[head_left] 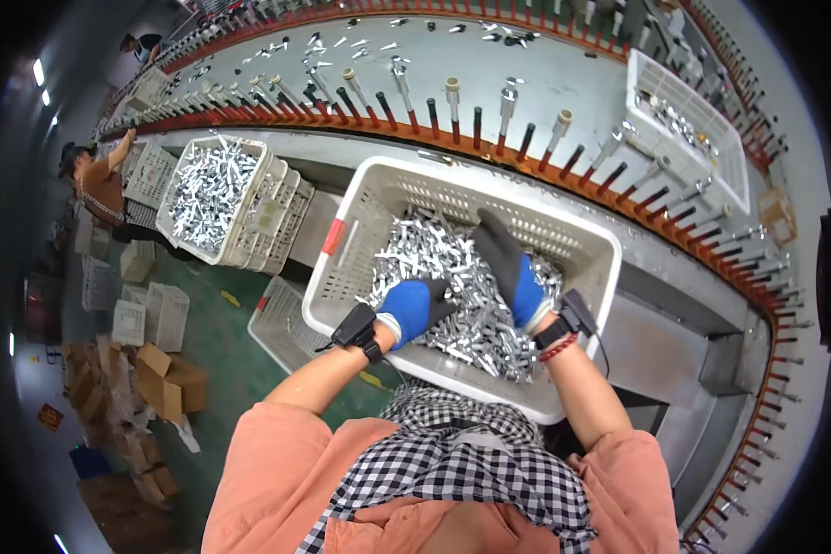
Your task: Picking small plastic components from a basket and placing them onto pegs on a moving assembly line.
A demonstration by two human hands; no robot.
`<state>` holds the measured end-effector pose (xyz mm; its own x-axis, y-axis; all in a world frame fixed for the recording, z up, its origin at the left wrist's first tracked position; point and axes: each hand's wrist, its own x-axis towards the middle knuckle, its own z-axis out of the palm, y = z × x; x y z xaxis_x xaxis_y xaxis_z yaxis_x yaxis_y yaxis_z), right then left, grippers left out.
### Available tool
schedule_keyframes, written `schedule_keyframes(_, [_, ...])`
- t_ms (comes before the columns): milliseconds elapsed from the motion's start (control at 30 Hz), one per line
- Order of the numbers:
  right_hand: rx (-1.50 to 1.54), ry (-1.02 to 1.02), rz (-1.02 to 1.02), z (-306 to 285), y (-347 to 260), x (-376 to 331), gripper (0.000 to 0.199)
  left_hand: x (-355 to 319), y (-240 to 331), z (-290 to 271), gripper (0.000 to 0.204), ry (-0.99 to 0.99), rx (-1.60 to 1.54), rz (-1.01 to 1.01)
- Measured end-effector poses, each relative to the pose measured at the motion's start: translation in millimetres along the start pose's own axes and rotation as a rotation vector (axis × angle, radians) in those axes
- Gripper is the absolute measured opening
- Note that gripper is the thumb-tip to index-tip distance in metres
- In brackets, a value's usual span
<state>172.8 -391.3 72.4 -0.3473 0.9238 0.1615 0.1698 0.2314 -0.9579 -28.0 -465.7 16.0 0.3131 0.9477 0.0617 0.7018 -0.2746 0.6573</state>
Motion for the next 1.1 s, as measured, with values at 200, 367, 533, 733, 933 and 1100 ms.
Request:
schedule_keyframes(200, [-0.022,0.052,-0.443,51.2,-59.1,200.8,0.050,16.5,-67.8,-53.8,0.051,-0.045,0.258,0.352])
schedule_keyframes(367, [0.342,0.291,-0.049,114.0,-51.8,376.5,0.055,85.0,-180.0,-256.0,0.038,0.344,-0.298,0.114])
schedule_keyframes(533, [-0.010,0.042,-0.096,196.6,-60.5,378.7,0.062,195.8,-368.3,-385.3,0.043,0.908,-0.287,0.304])
schedule_keyframes(733, [-0.039,-0.084,-0.481,164.7,-92.6,313.5,0.034,295.5,-417.1,-422.5,0.054,0.327,-1.080,-0.014])
schedule_keyframes(933, [-0.390,0.209,-0.191,33.4,-95.1,181.2,0.037,197.0,-238.9,-359.6,0.043,0.880,-0.408,0.217])
schedule_keyframes(1100, [-0.257,0.751,-0.342,-55.6,-60.5,217.1,0.040,165.5,-148.8,-260.8,0.027,0.255,-0.455,0.354])
